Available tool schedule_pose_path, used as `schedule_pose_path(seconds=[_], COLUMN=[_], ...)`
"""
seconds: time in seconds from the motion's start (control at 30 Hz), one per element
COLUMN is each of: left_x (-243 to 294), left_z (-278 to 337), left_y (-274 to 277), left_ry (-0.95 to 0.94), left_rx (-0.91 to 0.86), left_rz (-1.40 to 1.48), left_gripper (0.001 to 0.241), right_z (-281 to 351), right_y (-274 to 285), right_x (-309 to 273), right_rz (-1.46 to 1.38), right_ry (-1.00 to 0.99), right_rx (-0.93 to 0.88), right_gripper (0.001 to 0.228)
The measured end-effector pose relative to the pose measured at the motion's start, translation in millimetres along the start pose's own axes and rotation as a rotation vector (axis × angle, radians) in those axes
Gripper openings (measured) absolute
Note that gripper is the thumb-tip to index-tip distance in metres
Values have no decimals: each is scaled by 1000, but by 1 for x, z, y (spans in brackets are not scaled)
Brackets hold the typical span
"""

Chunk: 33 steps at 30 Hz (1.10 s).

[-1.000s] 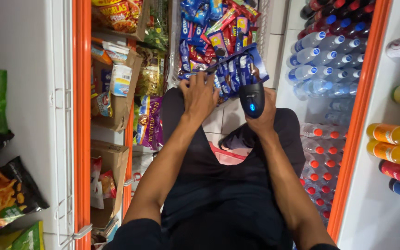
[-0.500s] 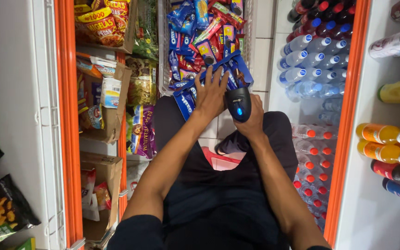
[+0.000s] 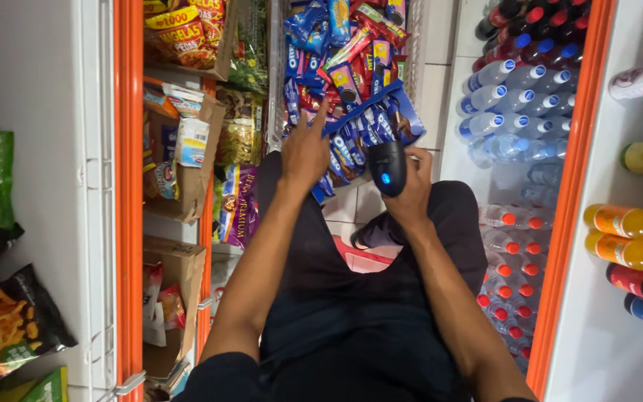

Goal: The person scans several food packages using a handheld barcode scanner, holding the scanner in one hand and the items in the other.

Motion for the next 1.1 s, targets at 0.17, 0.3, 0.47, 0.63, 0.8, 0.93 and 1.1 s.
schedule_pose_path(seconds=[0.17,0.3,0.47,0.63,0.8,0.93,1.1], left_x=[-18,-22,-23,-11,18,44,77], left_z=[4,19,46,72,87,92,98], left_y=[3,3,-27,-39,-26,-22,-12], left_ry=[122,-67,94,339,102,62,-124], left_rx=[-204,-38,-259,-401,-344,-322,-317], left_rz=[151,487,836,1357,1570,1640,1516], left_gripper=[36,34,50,66,76,76,74], right_z=[20,37,25,5,11,26,51], right_y=[-5,-19,-2,38,62,77,84], right_x=[11,42,45,13,8,6,19], right_rz=[-125,-259,-387,-257,-398,-380,-688], right_ry=[-212,-506,-579,-268,-634,-594,-605], right_rx=[213,238,228,266,136,190,237], right_gripper=[37,30,28,28,25,31,47])
Point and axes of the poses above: each hand's wrist, its own z-axis away from the middle knuckle, its own y-axis out of the back of the hand, x = y × z, the point moved 5 cm from there along -z, towards the middle knuckle, and after that the axes turned 5 degrees about z, right-handed, at the moved point
